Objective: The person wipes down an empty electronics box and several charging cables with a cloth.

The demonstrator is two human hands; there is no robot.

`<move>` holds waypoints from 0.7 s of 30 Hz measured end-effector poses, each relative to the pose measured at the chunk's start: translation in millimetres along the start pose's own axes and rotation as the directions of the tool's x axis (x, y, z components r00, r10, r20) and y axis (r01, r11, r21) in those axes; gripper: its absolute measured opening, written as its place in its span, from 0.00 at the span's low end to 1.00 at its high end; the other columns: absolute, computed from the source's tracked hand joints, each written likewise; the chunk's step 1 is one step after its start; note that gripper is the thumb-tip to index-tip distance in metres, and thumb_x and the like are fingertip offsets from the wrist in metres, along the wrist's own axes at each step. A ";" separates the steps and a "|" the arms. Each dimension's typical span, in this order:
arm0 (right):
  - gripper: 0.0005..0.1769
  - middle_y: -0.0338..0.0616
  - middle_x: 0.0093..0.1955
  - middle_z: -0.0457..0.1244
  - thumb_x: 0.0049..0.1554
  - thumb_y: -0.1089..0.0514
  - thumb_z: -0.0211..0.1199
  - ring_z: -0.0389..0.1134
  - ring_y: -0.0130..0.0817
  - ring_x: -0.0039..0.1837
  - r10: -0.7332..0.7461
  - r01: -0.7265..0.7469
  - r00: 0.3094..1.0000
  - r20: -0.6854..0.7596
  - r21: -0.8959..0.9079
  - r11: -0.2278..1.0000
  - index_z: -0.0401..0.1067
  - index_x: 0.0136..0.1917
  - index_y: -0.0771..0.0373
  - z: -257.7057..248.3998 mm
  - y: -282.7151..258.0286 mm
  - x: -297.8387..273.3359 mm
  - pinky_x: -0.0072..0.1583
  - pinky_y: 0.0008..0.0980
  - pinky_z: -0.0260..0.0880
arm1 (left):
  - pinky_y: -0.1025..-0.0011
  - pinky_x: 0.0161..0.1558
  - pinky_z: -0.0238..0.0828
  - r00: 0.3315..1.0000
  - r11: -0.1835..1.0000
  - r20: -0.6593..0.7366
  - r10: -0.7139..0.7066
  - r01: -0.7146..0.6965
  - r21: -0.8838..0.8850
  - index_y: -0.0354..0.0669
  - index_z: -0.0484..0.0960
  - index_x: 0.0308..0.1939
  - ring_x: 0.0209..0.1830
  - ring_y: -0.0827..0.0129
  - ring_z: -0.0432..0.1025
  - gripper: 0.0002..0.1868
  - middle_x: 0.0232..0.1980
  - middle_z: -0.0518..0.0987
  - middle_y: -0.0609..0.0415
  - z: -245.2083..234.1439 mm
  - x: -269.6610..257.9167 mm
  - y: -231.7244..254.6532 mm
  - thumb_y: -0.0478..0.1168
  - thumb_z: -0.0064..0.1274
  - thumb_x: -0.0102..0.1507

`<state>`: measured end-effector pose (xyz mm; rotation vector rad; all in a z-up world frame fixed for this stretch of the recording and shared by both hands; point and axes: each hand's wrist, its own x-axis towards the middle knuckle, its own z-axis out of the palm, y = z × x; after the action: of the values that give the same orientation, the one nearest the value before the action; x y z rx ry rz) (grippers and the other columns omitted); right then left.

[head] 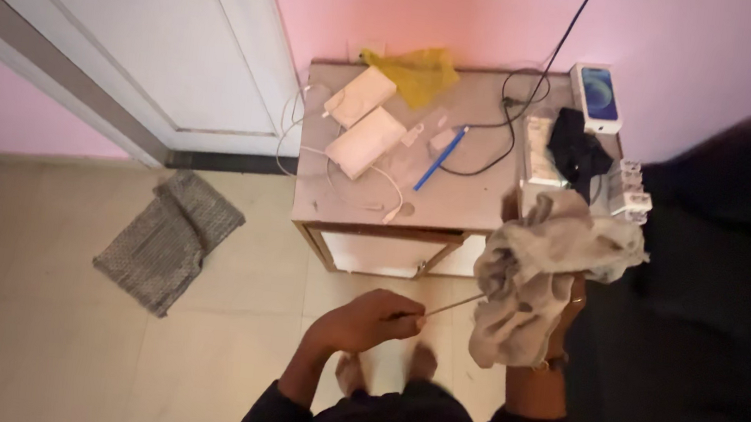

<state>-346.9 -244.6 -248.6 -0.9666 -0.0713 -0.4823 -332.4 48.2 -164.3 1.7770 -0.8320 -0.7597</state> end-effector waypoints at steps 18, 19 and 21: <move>0.16 0.49 0.63 0.63 0.73 0.53 0.55 0.66 0.38 0.64 0.037 -0.035 0.996 0.076 -0.031 0.999 0.65 0.67 0.66 -71.0 -41.3 28.8 0.67 0.36 0.68 | 0.76 0.32 0.58 0.966 0.887 0.198 -0.166 0.234 -0.399 0.47 0.70 0.29 0.28 0.78 0.57 0.24 0.28 0.65 0.64 39.2 43.3 -86.6 0.58 0.42 0.71; 0.16 0.49 0.63 0.63 0.72 0.53 0.55 0.66 0.38 0.64 0.021 -0.019 0.997 0.072 -0.027 0.999 0.65 0.67 0.66 -74.2 -45.4 33.3 0.66 0.36 0.69 | 0.75 0.31 0.55 0.960 0.849 0.225 -0.166 0.255 -0.463 0.47 0.69 0.28 0.27 0.77 0.54 0.25 0.28 0.62 0.64 44.6 42.5 -99.3 0.59 0.42 0.72; 0.16 0.49 0.63 0.63 0.72 0.53 0.55 0.66 0.38 0.64 0.002 -0.001 0.998 0.068 -0.016 1.000 0.65 0.67 0.66 -78.7 -51.4 42.1 0.66 0.36 0.69 | 0.75 0.30 0.54 0.960 0.821 0.210 -0.186 0.269 -0.503 0.47 0.68 0.28 0.26 0.78 0.53 0.25 0.27 0.61 0.64 54.3 38.2 -125.4 0.59 0.43 0.72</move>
<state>-343.2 -347.3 -242.8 -0.9984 -0.1285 -0.4486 -330.0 23.4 -303.9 1.3377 -0.4401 -1.1713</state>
